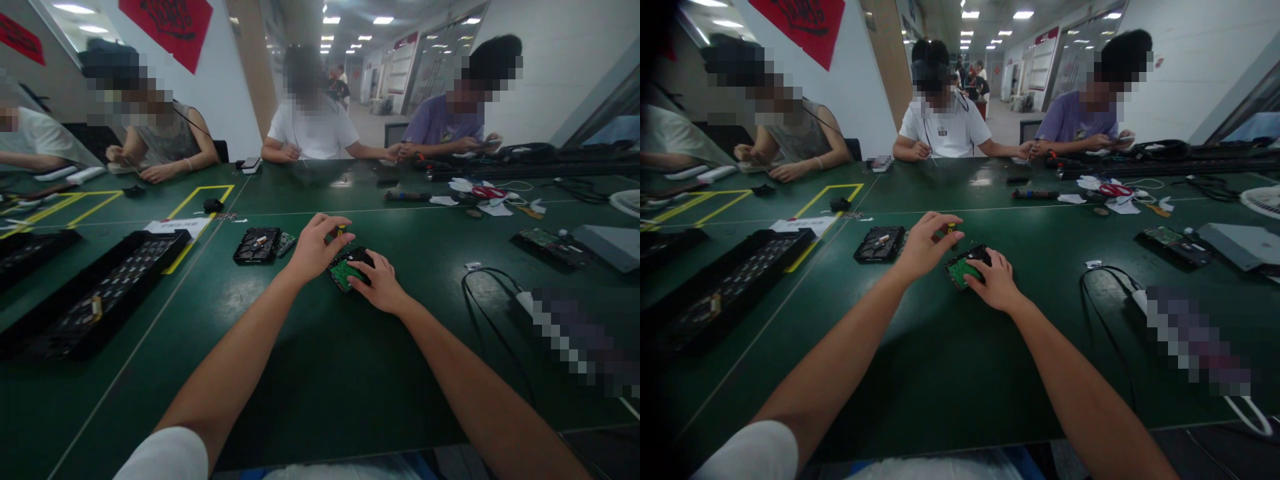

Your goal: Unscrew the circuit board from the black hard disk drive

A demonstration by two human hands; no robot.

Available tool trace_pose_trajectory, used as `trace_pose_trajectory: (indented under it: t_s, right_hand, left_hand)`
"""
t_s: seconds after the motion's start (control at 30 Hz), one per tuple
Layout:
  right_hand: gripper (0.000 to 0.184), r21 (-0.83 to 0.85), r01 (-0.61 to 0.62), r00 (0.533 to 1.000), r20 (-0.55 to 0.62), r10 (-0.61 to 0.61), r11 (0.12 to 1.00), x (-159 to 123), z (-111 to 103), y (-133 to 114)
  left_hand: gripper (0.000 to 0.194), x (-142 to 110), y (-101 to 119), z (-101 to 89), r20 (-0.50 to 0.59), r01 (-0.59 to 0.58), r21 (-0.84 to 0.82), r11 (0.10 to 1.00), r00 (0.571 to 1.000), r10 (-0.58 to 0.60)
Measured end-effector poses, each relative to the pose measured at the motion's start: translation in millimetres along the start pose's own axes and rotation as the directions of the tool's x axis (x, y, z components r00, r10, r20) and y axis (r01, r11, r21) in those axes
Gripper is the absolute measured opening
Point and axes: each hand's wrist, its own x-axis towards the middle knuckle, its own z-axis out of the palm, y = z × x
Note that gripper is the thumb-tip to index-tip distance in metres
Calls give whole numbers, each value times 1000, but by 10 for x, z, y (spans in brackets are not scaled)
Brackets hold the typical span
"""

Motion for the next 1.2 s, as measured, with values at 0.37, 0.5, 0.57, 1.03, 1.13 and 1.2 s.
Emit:
trace_pose_trajectory:
  t_s: [0.37,0.5,0.57,1.03,1.13,1.2]
  right_hand:
    - [51,-16,-9,1000,-14,8,1000,-1,6,-8]
    - [50,-11,-8,1000,-10,8,1000,-8,-33,-41]
    - [49,-10,-6,1000,-15,6,1000,-8,-35,-41]
    - [52,-6,4,1000,-21,-4,1000,2,41,31]
    - [51,-4,10,1000,-24,-10,1000,4,45,38]
    - [51,-5,9,999,-31,-9,1000,5,53,40]
  left_hand:
    - [40,-8,-57,-4,226,147,-373,916,972,-64]
    - [38,-2,-33,4,185,127,-354,927,981,-64]
    - [32,9,-29,6,112,101,-284,953,991,-71]
    - [36,12,-80,43,169,140,-416,898,983,-75]
    - [34,11,-79,69,152,150,-428,891,984,-92]
    - [32,11,-64,74,107,133,-391,911,989,-99]
